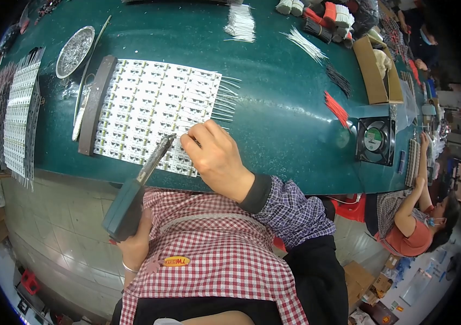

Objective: The person attaches wire leads onto a circuit board panel, placing the wires by hand and soldering them into place using a soldering gun.

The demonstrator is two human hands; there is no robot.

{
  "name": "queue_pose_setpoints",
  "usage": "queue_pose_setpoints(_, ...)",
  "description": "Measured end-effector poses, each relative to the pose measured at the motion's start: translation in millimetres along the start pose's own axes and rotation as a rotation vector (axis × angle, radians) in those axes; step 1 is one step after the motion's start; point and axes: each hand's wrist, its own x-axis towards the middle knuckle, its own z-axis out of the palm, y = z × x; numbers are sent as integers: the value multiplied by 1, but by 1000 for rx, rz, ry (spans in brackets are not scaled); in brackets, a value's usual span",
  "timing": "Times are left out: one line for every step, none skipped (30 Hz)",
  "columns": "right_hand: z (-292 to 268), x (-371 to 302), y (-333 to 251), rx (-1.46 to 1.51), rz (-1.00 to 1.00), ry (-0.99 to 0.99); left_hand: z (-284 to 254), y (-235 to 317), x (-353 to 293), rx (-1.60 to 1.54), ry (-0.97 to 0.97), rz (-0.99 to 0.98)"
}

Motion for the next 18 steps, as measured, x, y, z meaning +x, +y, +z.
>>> queue_pose_setpoints(0, 0, 0, -3, 1, 1, -2, -1, -4, 0, -1, 0)
queue_pose_setpoints(0, 0, 0, -3, 2, 1, -5, -3, -9, -2, -31, -87)
queue_pose_setpoints(-1, 0, 0, -5, 4, -1, -8, -4, -13, -4, -61, -175)
queue_pose_setpoints(-1, 0, 0, -8, 5, -2, -9, -4, -15, -5, -61, -174)
queue_pose_setpoints(-2, 0, 0, -9, 5, -1, -10, -5, -16, -10, -64, -186)
queue_pose_setpoints(-2, -1, 0, -9, 9, 0, -10, -5, -16, -16, -68, -198)
queue_pose_setpoints(-1, -1, 0, -6, 12, 0, -9, -4, -17, -16, -67, -198)
queue_pose_setpoints(-2, -1, -1, -6, 11, 0, -8, -3, -17, 56, -64, -123)
queue_pose_setpoints(-4, -1, -1, -10, 23, -9, -7, -2, -16, 128, -61, -47)
queue_pose_setpoints(-6, -1, -2, -12, 33, -18, -7, -2, -17, 128, -58, -48)
queue_pose_setpoints(-11, -3, -4, -12, 29, -19, -8, -2, -17, 111, -48, -52)
queue_pose_setpoints(-17, -4, -8, -16, 52, -19, -8, -2, -18, 94, -37, -56)
queue_pose_setpoints(-24, -5, -13, -19, 75, -22, -7, -1, -18, 95, -33, -59)
queue_pose_setpoints(-30, -3, -20, -11, 82, -12, -6, 0, -17, 98, 0, -27)
queue_pose_setpoints(-30, -2, -21, -7, 77, -15, -5, 0, -17, 102, 34, 6)
queue_pose_setpoints(-30, -1, -22, 7, 73, 6, -7, 0, -14, 98, 28, 8)
queue_pose_setpoints(-29, 0, -23, 21, 68, 27, -9, -2, -11, 360, -27, 213)
queue_pose_setpoints(-25, 0, -22, 17, 71, 27, -11, -3, -9, 622, -82, 419)
